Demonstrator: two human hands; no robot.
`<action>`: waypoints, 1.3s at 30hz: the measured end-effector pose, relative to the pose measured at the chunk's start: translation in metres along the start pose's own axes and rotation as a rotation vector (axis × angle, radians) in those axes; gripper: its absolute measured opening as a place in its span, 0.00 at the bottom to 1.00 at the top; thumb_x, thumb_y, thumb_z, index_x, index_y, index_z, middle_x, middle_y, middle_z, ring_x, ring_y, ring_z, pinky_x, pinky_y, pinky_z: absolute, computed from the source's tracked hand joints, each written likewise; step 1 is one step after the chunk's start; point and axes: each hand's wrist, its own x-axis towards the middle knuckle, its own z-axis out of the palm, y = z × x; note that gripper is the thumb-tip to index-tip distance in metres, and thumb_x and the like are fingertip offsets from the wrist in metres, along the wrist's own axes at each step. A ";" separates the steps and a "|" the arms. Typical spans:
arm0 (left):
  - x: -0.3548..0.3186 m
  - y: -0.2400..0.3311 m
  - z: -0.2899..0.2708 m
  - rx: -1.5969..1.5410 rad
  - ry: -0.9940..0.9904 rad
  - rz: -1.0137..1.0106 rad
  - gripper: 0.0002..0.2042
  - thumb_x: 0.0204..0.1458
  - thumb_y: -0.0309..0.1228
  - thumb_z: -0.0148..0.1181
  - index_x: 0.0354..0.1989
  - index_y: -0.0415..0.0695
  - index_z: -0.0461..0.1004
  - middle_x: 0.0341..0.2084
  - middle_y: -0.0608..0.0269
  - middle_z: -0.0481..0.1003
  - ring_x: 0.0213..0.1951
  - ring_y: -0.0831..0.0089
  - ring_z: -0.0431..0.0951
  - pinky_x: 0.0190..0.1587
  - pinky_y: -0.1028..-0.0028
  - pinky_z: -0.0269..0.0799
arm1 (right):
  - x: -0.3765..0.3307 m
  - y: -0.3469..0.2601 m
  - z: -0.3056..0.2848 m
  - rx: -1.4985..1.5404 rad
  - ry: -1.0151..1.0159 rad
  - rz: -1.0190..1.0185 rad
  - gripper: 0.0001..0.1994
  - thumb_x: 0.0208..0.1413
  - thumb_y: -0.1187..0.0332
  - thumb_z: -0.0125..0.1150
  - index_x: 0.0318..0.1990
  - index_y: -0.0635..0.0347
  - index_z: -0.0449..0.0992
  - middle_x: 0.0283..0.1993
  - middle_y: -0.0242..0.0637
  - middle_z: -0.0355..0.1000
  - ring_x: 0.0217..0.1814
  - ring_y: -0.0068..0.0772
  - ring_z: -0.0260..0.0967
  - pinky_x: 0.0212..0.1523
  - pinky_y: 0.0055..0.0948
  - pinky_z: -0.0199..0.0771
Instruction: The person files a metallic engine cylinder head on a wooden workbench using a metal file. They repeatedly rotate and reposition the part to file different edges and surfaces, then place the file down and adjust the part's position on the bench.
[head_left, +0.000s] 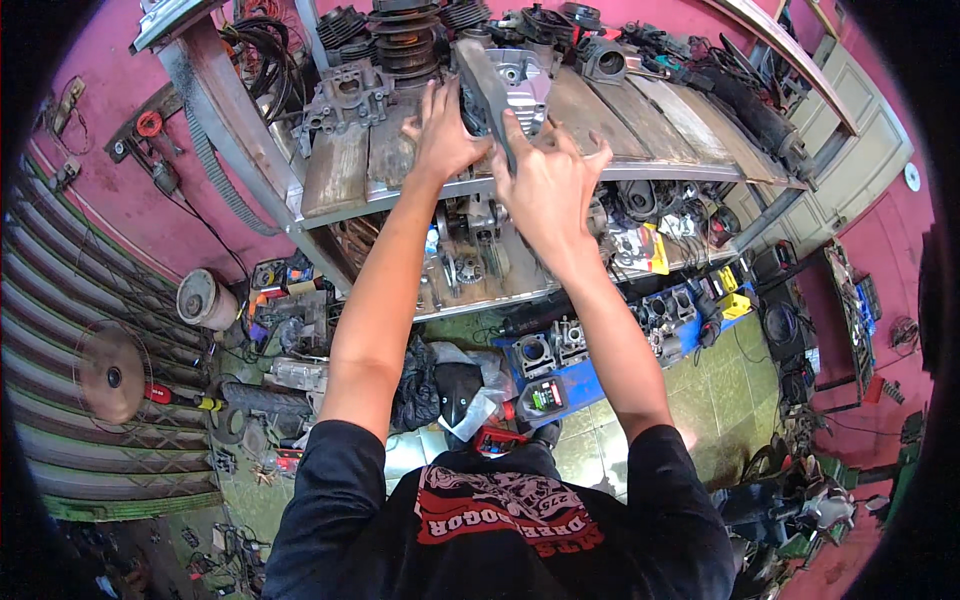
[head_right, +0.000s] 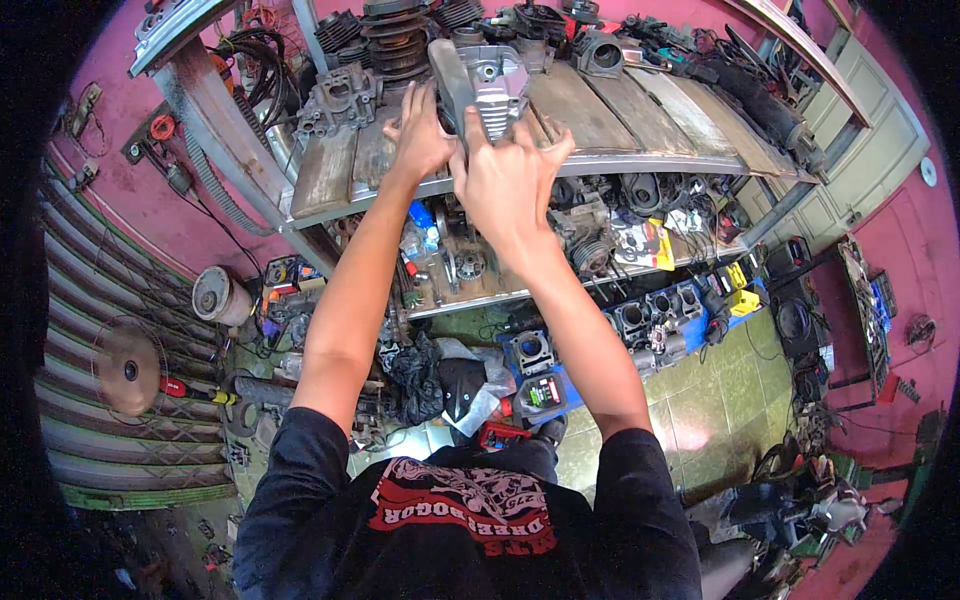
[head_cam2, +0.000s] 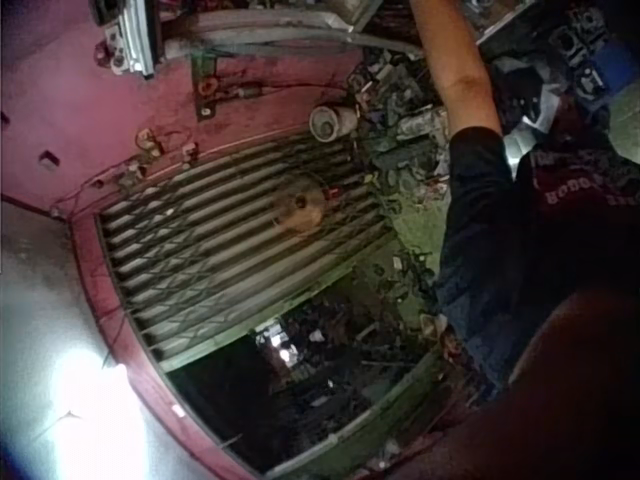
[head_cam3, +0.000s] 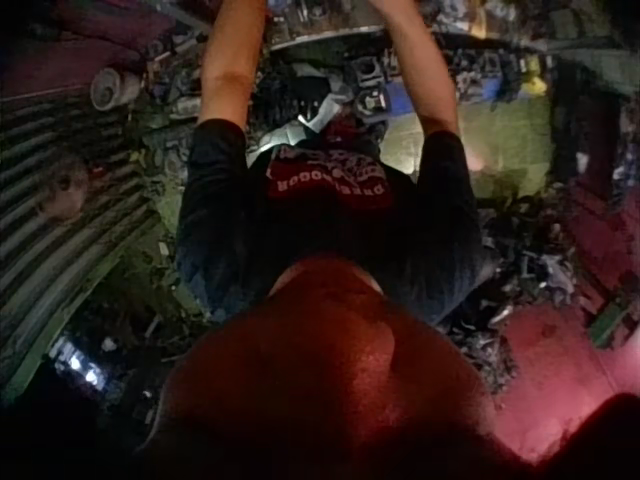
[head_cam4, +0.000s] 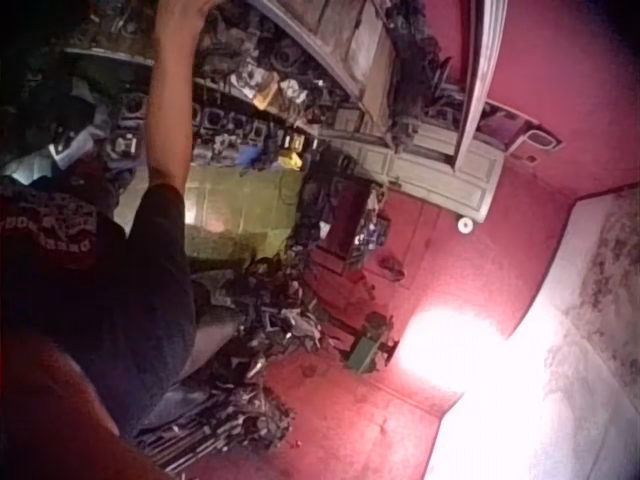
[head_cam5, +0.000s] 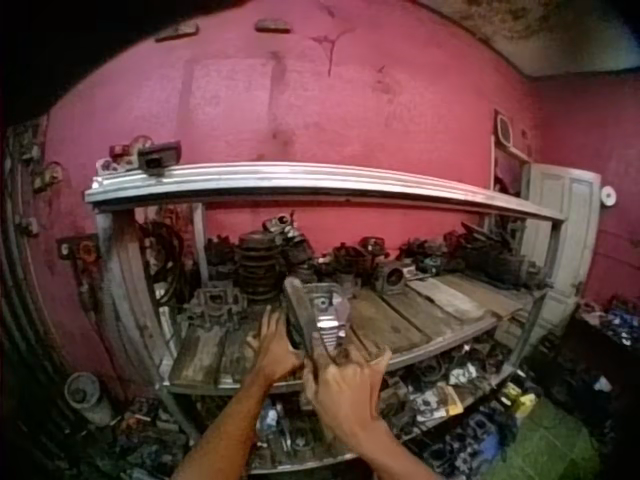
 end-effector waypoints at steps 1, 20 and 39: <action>0.001 -0.001 0.001 -0.011 0.012 0.007 0.54 0.40 0.54 0.72 0.74 0.43 0.53 0.74 0.55 0.56 0.77 0.54 0.46 0.65 0.33 0.48 | 0.006 0.001 0.003 0.005 0.008 0.000 0.21 0.58 0.59 0.63 0.59 0.50 0.79 0.31 0.45 0.81 0.51 0.44 0.78 0.60 0.69 0.52; 0.008 -0.007 0.013 -0.071 0.065 0.034 0.53 0.41 0.52 0.71 0.75 0.44 0.51 0.74 0.56 0.54 0.77 0.56 0.44 0.64 0.26 0.46 | 0.032 0.004 0.015 -0.050 0.022 0.003 0.20 0.59 0.58 0.62 0.57 0.52 0.80 0.22 0.39 0.78 0.39 0.43 0.78 0.58 0.66 0.54; 0.005 -0.005 0.010 -0.130 0.102 0.099 0.56 0.37 0.54 0.76 0.73 0.41 0.54 0.72 0.52 0.58 0.76 0.49 0.47 0.66 0.30 0.47 | 0.020 0.017 0.030 -0.110 0.032 0.014 0.21 0.58 0.59 0.63 0.58 0.51 0.79 0.24 0.41 0.79 0.44 0.39 0.78 0.61 0.67 0.52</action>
